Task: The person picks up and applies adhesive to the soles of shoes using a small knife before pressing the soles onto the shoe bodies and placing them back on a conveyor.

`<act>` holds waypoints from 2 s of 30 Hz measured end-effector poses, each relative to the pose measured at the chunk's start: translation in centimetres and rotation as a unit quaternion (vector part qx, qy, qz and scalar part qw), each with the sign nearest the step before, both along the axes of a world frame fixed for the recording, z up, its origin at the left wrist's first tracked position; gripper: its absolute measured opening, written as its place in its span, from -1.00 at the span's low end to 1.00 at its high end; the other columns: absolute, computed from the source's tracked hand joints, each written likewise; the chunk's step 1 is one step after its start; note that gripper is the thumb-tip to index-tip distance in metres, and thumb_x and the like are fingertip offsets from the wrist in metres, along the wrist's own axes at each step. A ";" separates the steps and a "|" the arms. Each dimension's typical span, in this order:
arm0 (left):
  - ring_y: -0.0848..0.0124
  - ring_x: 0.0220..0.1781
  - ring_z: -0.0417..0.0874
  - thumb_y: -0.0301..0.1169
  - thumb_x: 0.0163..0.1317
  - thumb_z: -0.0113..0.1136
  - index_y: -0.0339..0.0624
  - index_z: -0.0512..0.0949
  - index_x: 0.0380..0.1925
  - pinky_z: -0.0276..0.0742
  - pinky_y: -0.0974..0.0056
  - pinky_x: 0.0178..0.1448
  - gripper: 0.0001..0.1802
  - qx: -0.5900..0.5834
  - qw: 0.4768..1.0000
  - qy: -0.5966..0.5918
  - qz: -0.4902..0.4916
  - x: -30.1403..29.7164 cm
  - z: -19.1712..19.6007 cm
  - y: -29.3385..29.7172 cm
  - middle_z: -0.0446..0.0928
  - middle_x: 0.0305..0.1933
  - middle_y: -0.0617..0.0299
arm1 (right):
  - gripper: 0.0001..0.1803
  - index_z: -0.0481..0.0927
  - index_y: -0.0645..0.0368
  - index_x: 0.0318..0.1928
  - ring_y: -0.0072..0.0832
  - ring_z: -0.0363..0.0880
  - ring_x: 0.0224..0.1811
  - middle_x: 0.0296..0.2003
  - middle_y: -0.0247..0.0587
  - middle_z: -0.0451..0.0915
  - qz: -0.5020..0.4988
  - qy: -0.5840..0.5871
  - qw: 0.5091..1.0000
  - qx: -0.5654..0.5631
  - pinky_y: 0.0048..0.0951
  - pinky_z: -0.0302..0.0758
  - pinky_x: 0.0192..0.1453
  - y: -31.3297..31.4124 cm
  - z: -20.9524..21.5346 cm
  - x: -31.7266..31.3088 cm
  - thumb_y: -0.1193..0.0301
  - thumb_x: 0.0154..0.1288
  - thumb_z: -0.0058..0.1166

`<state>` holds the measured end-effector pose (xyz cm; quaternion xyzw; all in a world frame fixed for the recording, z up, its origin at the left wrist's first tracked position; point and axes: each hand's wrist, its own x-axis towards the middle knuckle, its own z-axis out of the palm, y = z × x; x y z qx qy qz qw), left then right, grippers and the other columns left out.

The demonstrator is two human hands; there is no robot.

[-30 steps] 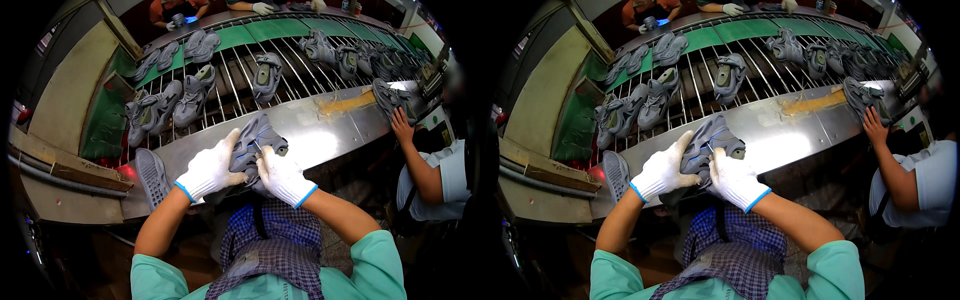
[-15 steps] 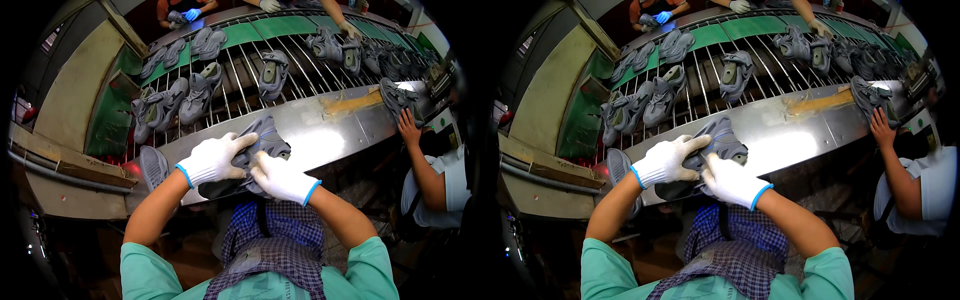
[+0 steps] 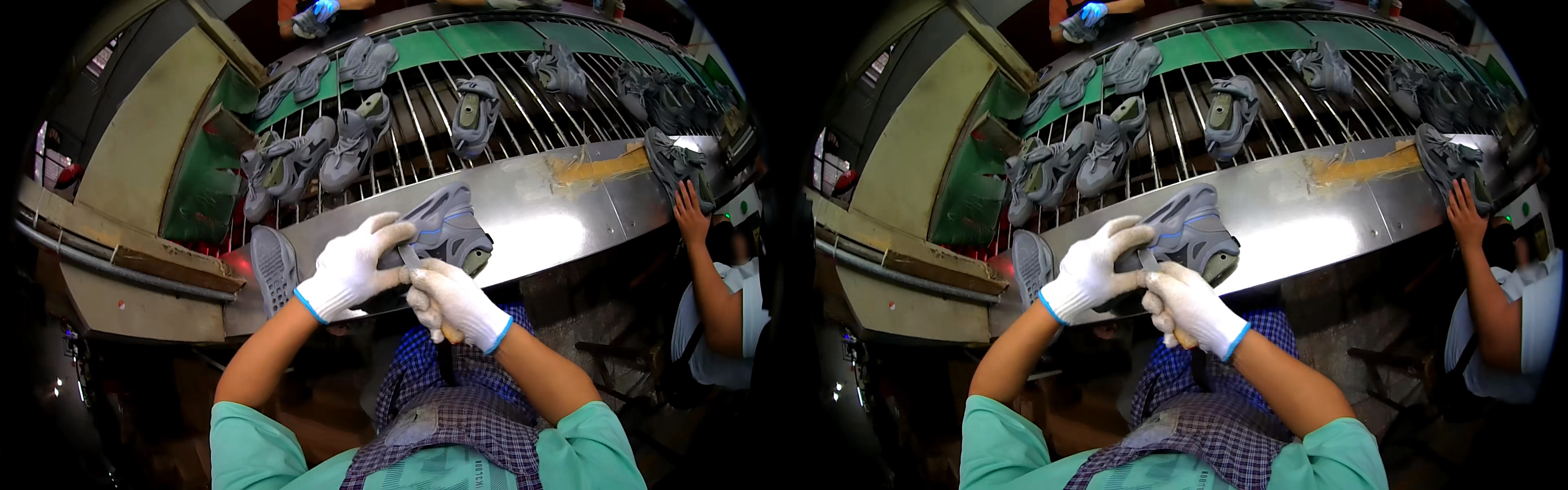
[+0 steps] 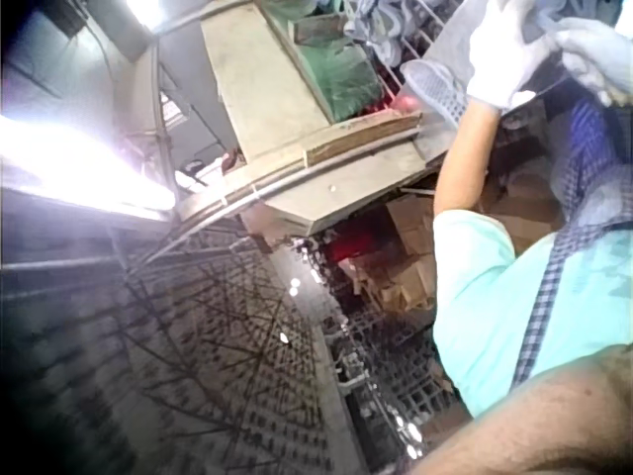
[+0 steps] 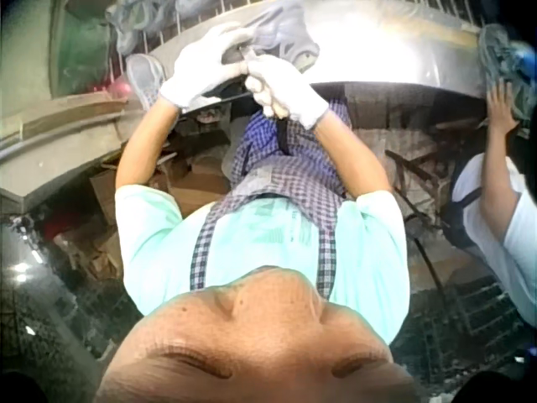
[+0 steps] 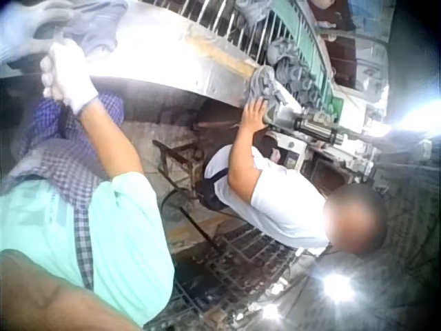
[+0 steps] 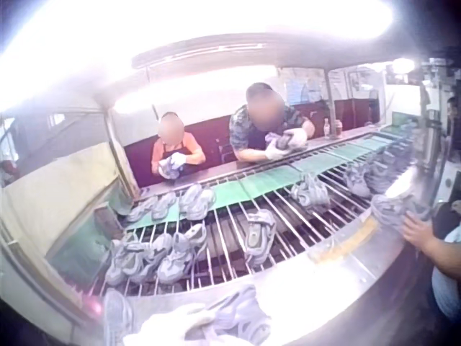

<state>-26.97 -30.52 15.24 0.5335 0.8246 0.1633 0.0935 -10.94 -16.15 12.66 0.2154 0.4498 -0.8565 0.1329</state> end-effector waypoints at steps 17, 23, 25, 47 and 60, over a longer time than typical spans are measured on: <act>-0.06 0.19 0.76 -0.08 0.07 0.59 0.14 0.64 0.30 0.77 0.03 0.21 -0.27 -0.031 0.999 0.006 -0.012 -1.7 0.5 -0.6 0.51 0.47 -0.02 | -0.69 0.39 0.27 0.11 -0.59 0.47 -0.68 -0.57 -0.38 0.45 0.094 0.052 0.983 0.147 -0.44 0.50 -0.69 1.3 -0.1 -2.4 0.24 0.71 -0.16; -0.12 0.19 0.76 -0.09 0.05 0.59 0.10 0.68 0.26 0.78 -0.02 0.15 -0.30 -0.005 0.992 0.116 -0.056 -1.1 0.3 -1.3 0.49 0.46 -0.13 | -0.52 0.38 0.43 0.33 -0.67 0.39 -0.70 -0.54 -0.36 0.45 0.180 0.011 0.978 0.102 -0.57 0.49 -0.70 4.1 1.7 -0.5 0.24 0.72 -0.18; -0.11 0.24 0.74 -0.04 0.13 0.57 -0.01 0.60 0.35 0.73 0.00 0.22 -0.23 0.012 0.999 0.046 0.005 -1.3 0.1 -1.8 0.56 0.41 -0.12 | -0.52 0.43 0.40 0.33 -0.65 0.45 -0.67 -0.52 -0.33 0.49 0.147 0.024 0.976 0.158 -0.55 0.52 -0.64 4.8 2.6 -0.8 0.22 0.72 -0.15; -0.05 0.23 0.73 -0.27 0.40 0.31 -0.15 0.49 0.43 0.68 0.03 0.30 -0.39 -0.038 0.991 -0.130 0.014 -2.6 0.8 -2.9 0.64 0.30 -0.08 | -0.75 0.47 0.25 -0.10 0.02 0.76 -0.48 -0.50 0.00 0.70 0.264 0.194 0.563 0.758 -0.01 0.70 -0.34 1.6 1.8 -3.0 0.28 0.52 0.08; 0.03 0.19 0.75 -0.43 -0.02 0.53 -0.14 0.74 -0.04 0.74 -0.08 0.30 -0.55 0.261 0.952 0.110 -0.120 9.1 -1.3 -6.3 0.72 0.10 0.07 | -0.57 0.65 0.13 0.16 0.07 0.58 0.18 0.17 0.06 0.58 0.014 0.021 0.483 0.875 0.07 0.56 0.22 12.9 -2.9 4.7 0.21 0.38 0.27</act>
